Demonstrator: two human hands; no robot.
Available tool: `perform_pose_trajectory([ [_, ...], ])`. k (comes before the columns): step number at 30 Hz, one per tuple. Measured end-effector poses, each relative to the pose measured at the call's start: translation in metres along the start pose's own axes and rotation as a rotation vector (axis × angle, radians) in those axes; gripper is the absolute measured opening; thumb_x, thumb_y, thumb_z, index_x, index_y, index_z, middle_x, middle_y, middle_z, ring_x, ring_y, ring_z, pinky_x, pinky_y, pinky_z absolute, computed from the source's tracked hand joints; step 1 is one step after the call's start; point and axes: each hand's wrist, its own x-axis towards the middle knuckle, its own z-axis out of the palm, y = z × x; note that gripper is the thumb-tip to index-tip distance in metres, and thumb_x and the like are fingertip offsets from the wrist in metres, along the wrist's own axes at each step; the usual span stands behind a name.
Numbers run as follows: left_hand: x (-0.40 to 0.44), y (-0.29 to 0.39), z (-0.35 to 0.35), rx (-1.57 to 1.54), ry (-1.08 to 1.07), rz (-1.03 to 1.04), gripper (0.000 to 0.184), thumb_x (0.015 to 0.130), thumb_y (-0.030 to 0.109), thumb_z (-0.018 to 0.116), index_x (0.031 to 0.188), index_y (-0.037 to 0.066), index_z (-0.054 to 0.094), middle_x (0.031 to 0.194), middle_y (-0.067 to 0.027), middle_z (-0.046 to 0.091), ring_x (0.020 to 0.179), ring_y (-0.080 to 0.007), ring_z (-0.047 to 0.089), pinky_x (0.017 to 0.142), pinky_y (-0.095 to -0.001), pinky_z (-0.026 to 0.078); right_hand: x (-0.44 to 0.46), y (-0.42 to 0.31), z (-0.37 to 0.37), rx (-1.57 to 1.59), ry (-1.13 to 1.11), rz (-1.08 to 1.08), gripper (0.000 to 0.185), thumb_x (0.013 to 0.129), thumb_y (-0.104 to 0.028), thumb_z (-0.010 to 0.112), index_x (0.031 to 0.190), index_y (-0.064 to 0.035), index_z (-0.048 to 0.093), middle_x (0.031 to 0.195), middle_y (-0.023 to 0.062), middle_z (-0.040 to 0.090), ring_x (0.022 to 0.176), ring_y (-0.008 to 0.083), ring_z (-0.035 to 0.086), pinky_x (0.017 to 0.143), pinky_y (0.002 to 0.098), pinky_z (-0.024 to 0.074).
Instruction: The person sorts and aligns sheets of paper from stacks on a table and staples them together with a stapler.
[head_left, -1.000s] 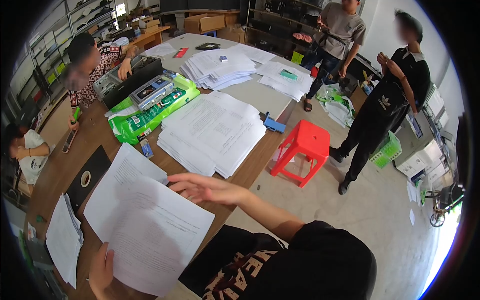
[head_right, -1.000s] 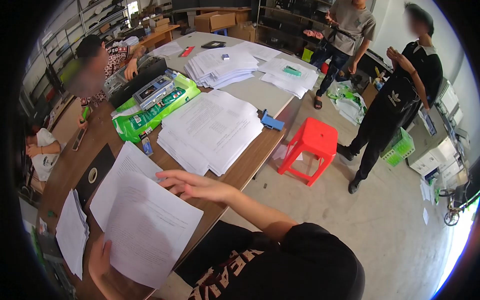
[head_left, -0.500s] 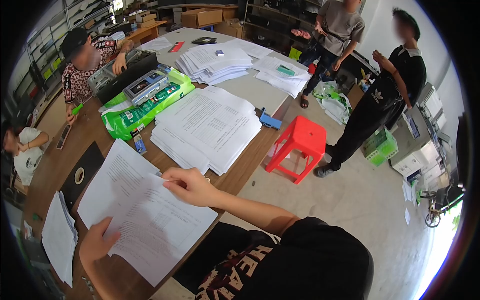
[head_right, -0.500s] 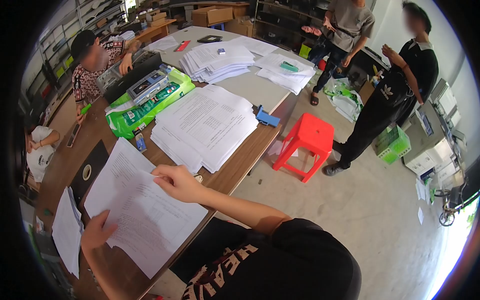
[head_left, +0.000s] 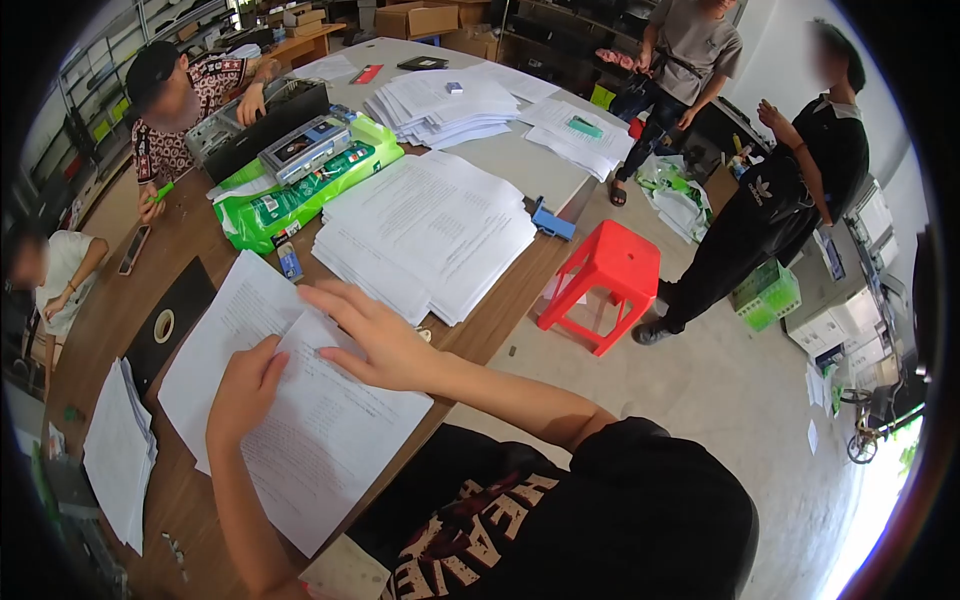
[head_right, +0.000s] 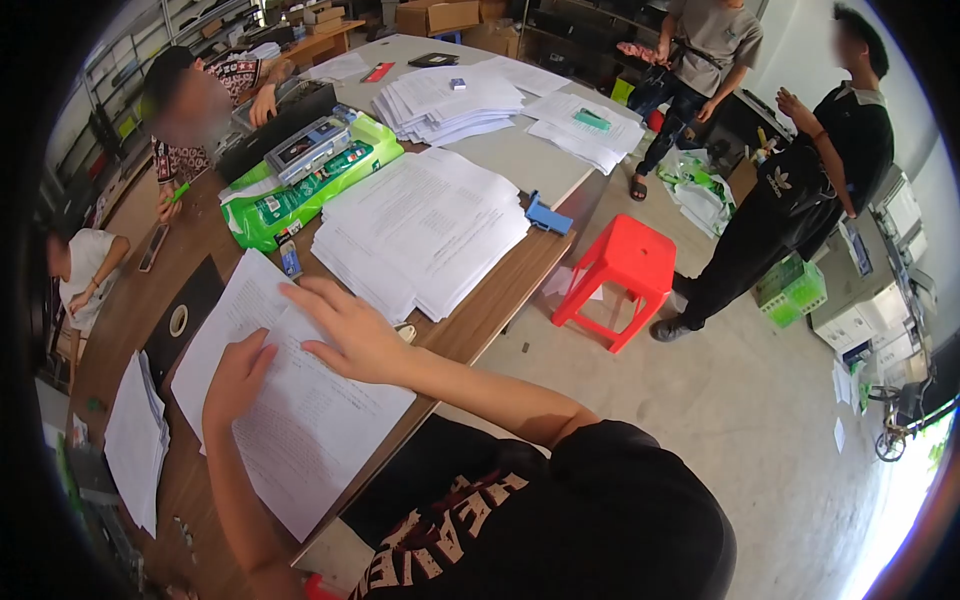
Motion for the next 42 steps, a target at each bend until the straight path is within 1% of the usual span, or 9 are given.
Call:
perform_pose_trajectory([
  [4,-0.002,-0.003,0.003,0.031,0.041,0.012,0.013,0.089,0.009,0.051,0.092,-0.003,0.054,0.066,-0.0222,0.055,0.059,-0.0359,0.053,0.056,-0.0397,0.039,0.008,0.002,0.011,-0.511,-0.044,-0.257,0.054,0.080,-0.022,0.065,0.130,-0.0187,0.044,0.135,0.0145,0.040,0.117,0.0285,0.046,0.091,0.0443,0.0363],
  [10,-0.006,-0.008,0.005,0.069,0.081,0.019,0.014,0.088,0.010,0.052,0.094,-0.002,0.056,0.066,-0.0237,0.054,0.059,-0.0387,0.052,0.055,-0.0420,0.039,0.005,0.007,0.020,-0.448,-0.090,-0.261,0.056,0.079,-0.020,0.066,0.130,-0.0141,0.044,0.133,0.0156,0.042,0.119,0.0301,0.044,0.095,0.0443,0.0350],
  [14,-0.009,-0.015,0.008,0.094,0.099,0.033,0.016,0.089,0.014,0.052,0.094,-0.001,0.056,0.069,-0.0241,0.054,0.062,-0.0396,0.052,0.056,-0.0423,0.038,0.004,0.016,0.022,0.235,0.050,0.010,0.059,0.079,-0.010,0.066,0.132,-0.0083,0.040,0.132,0.0181,0.044,0.109,0.0316,0.052,0.088,0.0359,0.0463],
  [18,-0.010,-0.007,-0.002,0.016,0.009,-0.082,0.019,0.090,0.016,0.052,0.089,-0.003,0.054,0.070,-0.0221,0.053,0.063,-0.0352,0.049,0.061,-0.0387,0.039,0.001,0.027,0.023,0.473,0.022,0.335,0.014,0.088,-0.008,0.060,0.097,0.0013,0.064,0.074,0.0008,0.065,0.064,0.0021,0.054,0.057,0.0188,0.0441],
  [31,-0.004,0.002,0.002,-0.218,0.081,-0.076,0.019,0.092,0.019,0.051,0.094,0.003,0.062,0.067,-0.0049,0.057,0.060,-0.0115,0.047,0.059,-0.0263,0.039,-0.001,0.017,0.022,0.696,0.017,0.375,0.027,0.089,-0.006,0.058,0.114,0.0029,0.057,0.096,0.0076,0.067,0.078,0.0053,0.059,0.066,0.0185,0.0466],
  [34,-0.001,0.001,0.006,-0.247,0.093,-0.072,0.018,0.092,0.019,0.051,0.093,0.003,0.062,0.066,-0.0044,0.056,0.059,-0.0110,0.046,0.057,-0.0259,0.038,-0.002,0.014,0.020,0.565,0.043,0.299,0.040,0.089,-0.009,0.059,0.127,0.0012,0.049,0.113,0.0141,0.061,0.096,0.0132,0.059,0.081,0.0257,0.0475],
  [36,0.000,0.000,0.007,-0.259,0.096,-0.062,0.018,0.092,0.019,0.052,0.093,0.003,0.062,0.065,-0.0043,0.055,0.058,-0.0107,0.045,0.057,-0.0260,0.038,-0.003,0.016,0.023,0.147,0.005,-0.029,0.052,0.083,-0.009,0.064,0.131,-0.0015,0.045,0.121,0.0191,0.057,0.102,0.0235,0.061,0.084,0.0317,0.0478],
  [40,0.002,0.000,0.007,-0.264,0.118,-0.073,0.018,0.092,0.019,0.052,0.092,0.003,0.061,0.064,-0.0039,0.054,0.058,-0.0106,0.044,0.056,-0.0257,0.037,-0.002,0.007,0.022,0.307,0.140,0.110,0.061,0.082,-0.011,0.064,0.137,-0.0008,0.037,0.127,0.0228,0.051,0.111,0.0323,0.056,0.091,0.0379,0.0441],
  [42,0.002,0.000,0.008,-0.272,0.125,-0.074,0.018,0.092,0.019,0.052,0.092,0.003,0.061,0.064,-0.0037,0.054,0.058,-0.0106,0.044,0.055,-0.0257,0.037,-0.003,0.011,0.021,0.055,-0.046,-0.084,0.067,0.083,-0.013,0.063,0.139,0.0013,0.030,0.129,0.0233,0.049,0.112,0.0356,0.054,0.094,0.0399,0.0412],
])
